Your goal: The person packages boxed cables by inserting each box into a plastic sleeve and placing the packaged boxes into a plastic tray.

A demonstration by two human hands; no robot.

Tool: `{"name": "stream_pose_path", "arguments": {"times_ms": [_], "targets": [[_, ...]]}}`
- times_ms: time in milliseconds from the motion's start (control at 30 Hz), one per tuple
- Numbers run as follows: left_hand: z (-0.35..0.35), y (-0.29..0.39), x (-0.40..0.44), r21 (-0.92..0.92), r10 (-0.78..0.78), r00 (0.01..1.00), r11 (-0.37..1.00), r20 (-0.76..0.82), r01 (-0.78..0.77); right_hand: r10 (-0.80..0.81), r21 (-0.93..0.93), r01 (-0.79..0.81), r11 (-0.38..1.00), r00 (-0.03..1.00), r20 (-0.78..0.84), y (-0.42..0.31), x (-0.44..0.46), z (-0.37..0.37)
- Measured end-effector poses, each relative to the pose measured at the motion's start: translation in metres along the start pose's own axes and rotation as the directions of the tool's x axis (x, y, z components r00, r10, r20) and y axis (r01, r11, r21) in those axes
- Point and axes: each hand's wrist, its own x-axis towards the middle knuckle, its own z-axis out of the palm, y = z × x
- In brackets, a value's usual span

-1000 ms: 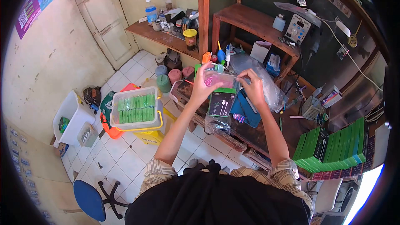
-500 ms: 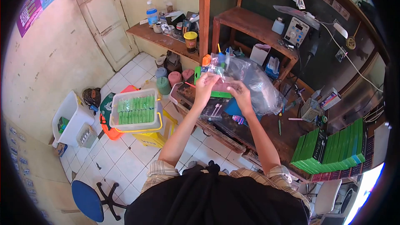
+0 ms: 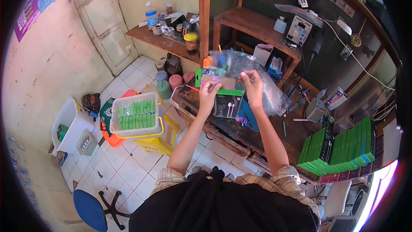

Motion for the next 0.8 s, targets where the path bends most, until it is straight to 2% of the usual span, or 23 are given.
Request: {"name": "stream_pose_path", "arguments": {"times_ms": [100, 167, 200, 300, 333, 467, 533, 567, 633, 667, 767, 800], "targets": [[0.009, -0.004, -0.001, 0.012, 0.042, 0.998, 0.999, -0.047, -0.042, -0.032, 0.091, 0.036, 0.995, 0.998, -0.049, 0.01, -0.007, -0.006], [0.013, -0.005, -0.004, 0.024, 0.036, 0.991, 0.999, -0.132, -0.033, -0.139, -0.034, 0.138, 0.99, 0.99, -0.002, 0.038, -0.021, -0.004], [0.012, -0.006, -0.006, 0.027, 0.039, 0.985, 0.999, -0.167, -0.035, -0.047, 0.068, 0.044, 0.997, 0.998, 0.041, 0.046, -0.027, -0.003], [0.003, -0.011, -0.011, 0.075, 0.071, 0.984, 0.995, -0.16, -0.06, 0.055, 0.082, -0.051, 0.995, 0.997, -0.047, 0.063, -0.034, 0.0], [-0.001, -0.013, -0.012, 0.105, 0.076, 0.986, 0.993, -0.147, -0.061, 0.104, 0.007, -0.104, 0.995, 0.995, -0.004, 0.063, -0.034, -0.003], [-0.006, -0.015, -0.017, 0.087, 0.033, 0.982, 0.996, -0.185, -0.017, 0.084, 0.049, -0.083, 0.995, 0.996, -0.012, 0.064, -0.033, 0.006], [-0.009, -0.012, -0.018, 0.349, 0.157, 0.968, 0.933, -0.195, -0.081, 0.046, -0.087, -0.048, 0.995, 0.999, -0.028, 0.062, -0.035, 0.006], [-0.011, -0.01, -0.018, 0.355, 0.154, 0.967, 0.932, -0.201, -0.075, 0.054, -0.084, -0.055, 0.995, 0.998, -0.022, 0.06, -0.035, 0.005], [-0.012, 0.001, -0.014, 0.506, 0.177, 0.97, 0.859, -0.167, -0.069, 0.032, -0.249, -0.038, 0.968, 0.999, -0.027, 0.055, -0.032, 0.003], [-0.014, 0.008, -0.013, 0.568, 0.149, 0.978, 0.822, -0.146, -0.04, 0.067, -0.272, -0.069, 0.96, 0.998, -0.016, 0.062, -0.028, 0.002], [-0.021, 0.016, -0.009, 0.673, 0.099, 0.985, 0.739, -0.138, 0.02, 0.103, -0.183, -0.096, 0.978, 0.994, 0.025, 0.069, -0.024, 0.004], [-0.027, 0.009, -0.006, 0.661, 0.098, 0.986, 0.75, -0.136, 0.017, 0.099, -0.18, -0.093, 0.979, 0.995, 0.024, 0.072, -0.022, 0.005]]}}
